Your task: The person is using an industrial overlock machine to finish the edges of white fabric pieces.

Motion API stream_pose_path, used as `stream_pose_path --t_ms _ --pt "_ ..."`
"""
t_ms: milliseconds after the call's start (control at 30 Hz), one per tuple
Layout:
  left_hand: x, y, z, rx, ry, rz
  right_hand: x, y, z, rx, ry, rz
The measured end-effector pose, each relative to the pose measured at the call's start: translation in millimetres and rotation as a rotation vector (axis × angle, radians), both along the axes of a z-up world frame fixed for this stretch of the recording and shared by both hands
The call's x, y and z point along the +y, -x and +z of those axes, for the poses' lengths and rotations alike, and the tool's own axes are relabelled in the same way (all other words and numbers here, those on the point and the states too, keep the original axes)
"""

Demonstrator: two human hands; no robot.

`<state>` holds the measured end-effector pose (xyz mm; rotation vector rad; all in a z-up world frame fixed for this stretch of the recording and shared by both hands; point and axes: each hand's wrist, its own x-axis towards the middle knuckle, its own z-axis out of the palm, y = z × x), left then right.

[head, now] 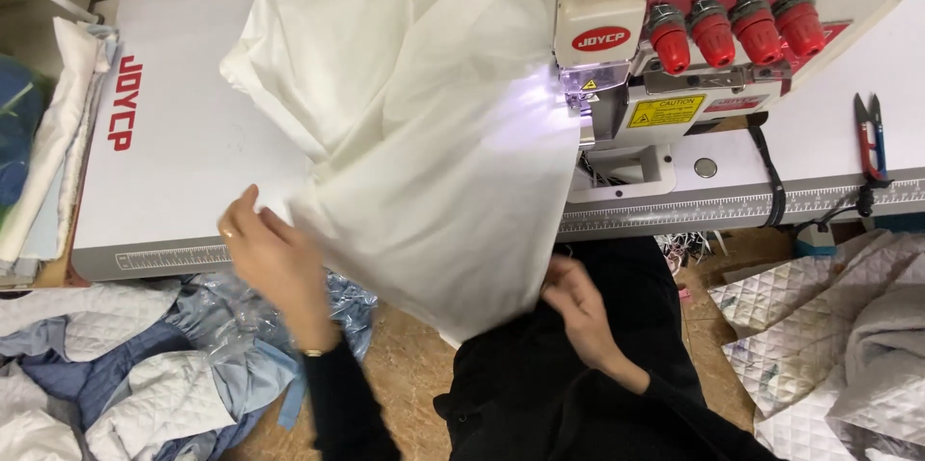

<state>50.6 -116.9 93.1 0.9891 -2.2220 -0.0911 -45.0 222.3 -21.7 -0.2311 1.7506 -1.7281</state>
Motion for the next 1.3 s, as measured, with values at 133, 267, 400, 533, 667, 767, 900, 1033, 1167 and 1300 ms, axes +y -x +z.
stream_pose_path --t_ms 133,267,400,533,667,767,900,1033,1167,1300 --pt "71.6 41.0 -52.5 0.279 0.21 -0.202 -32.8 28.7 45.2 0.37 0.163 -0.231" --pt "109.6 74.1 -73.0 0.215 0.106 -0.278 -43.3 52.2 4.0 0.87 -0.093 -0.276" --pt "91.6 71.0 -90.4 0.193 0.167 -0.212 -31.1 40.5 5.8 1.085 -0.427 -0.127" --pt "68.8 61.2 -93.1 0.184 0.175 -0.241 -15.6 21.4 -25.2 0.935 -0.544 0.027" --pt "67.5 56.3 -89.1 0.216 0.175 -0.297 -11.7 31.3 -62.2 0.719 -0.733 0.18" --pt "65.1 56.7 -90.4 0.257 0.192 -0.329 -6.2 34.6 -69.5 0.623 -0.393 0.114" --pt "64.4 50.6 -86.4 0.333 0.186 -0.363 22.8 10.7 -40.6 0.686 -0.091 0.13" --pt "71.6 35.8 -73.4 0.385 0.073 -0.475 53.3 -13.7 -44.2 0.236 0.063 0.279" --pt "84.2 32.1 -55.2 0.437 0.166 -0.508 31.6 -10.5 13.7 -0.271 -0.406 0.197" --pt "87.4 32.0 -51.6 0.431 0.177 -0.495 40.2 -18.3 -28.3 -0.111 -0.352 0.268"
